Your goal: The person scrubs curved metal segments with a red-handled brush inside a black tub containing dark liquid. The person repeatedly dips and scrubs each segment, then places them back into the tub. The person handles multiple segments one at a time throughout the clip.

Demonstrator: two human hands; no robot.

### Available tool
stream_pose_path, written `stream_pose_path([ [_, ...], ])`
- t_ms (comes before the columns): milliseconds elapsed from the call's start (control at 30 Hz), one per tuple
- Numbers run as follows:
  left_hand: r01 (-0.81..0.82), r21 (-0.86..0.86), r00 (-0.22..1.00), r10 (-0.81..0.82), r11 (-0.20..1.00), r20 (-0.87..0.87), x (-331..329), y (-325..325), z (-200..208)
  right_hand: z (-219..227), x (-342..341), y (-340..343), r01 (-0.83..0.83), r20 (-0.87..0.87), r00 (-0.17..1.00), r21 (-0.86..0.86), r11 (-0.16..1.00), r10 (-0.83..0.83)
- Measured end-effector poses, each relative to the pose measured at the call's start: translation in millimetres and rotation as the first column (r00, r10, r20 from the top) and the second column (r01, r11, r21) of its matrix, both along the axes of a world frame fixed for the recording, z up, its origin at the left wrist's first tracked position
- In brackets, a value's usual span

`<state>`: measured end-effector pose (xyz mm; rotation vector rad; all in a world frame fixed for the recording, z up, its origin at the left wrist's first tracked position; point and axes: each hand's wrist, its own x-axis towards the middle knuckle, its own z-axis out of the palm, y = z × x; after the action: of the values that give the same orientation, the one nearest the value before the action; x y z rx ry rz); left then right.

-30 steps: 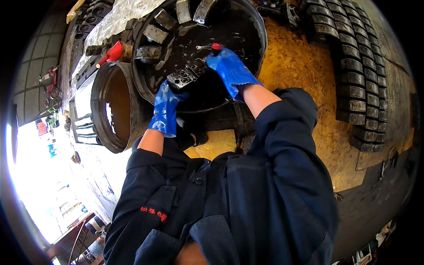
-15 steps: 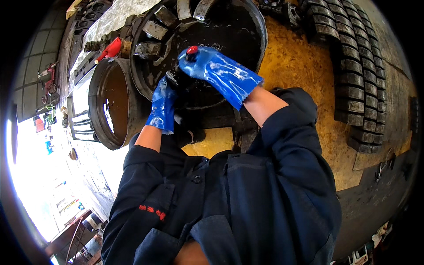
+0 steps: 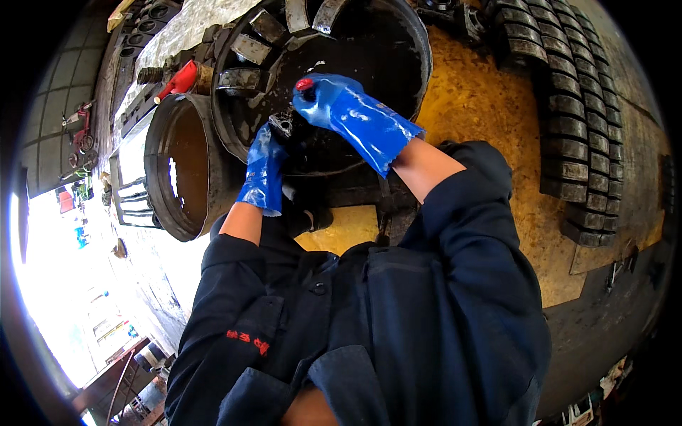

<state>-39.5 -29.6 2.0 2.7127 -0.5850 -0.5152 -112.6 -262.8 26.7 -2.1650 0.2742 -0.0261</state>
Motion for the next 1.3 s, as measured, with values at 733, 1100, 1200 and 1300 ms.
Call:
stream_pose_path([
  [733,-0.033,-0.057,0.999,0.031,0.998,-0.027,-10,-1,23,28,17,-19,0.223,-0.317,0.942,0.345,0.912,-0.11],
  [1100,0.024,-0.088,0.997,-0.03,0.996,-0.068,-12,-14,28,38,-2,-9,-0.062,-0.093,0.993,0.041,0.997,0.065],
  [1200,0.015,-0.073,0.998,-0.02,0.997,-0.067,-4,-2,12,48,-4,5,0.0,-0.045,0.999,0.429,0.903,0.021],
  [1300,0.179,0.007,0.984,-0.179,0.984,0.006,-9,-14,21,38,-9,13,-0.079,-0.078,0.992,0.191,0.978,0.095],
])
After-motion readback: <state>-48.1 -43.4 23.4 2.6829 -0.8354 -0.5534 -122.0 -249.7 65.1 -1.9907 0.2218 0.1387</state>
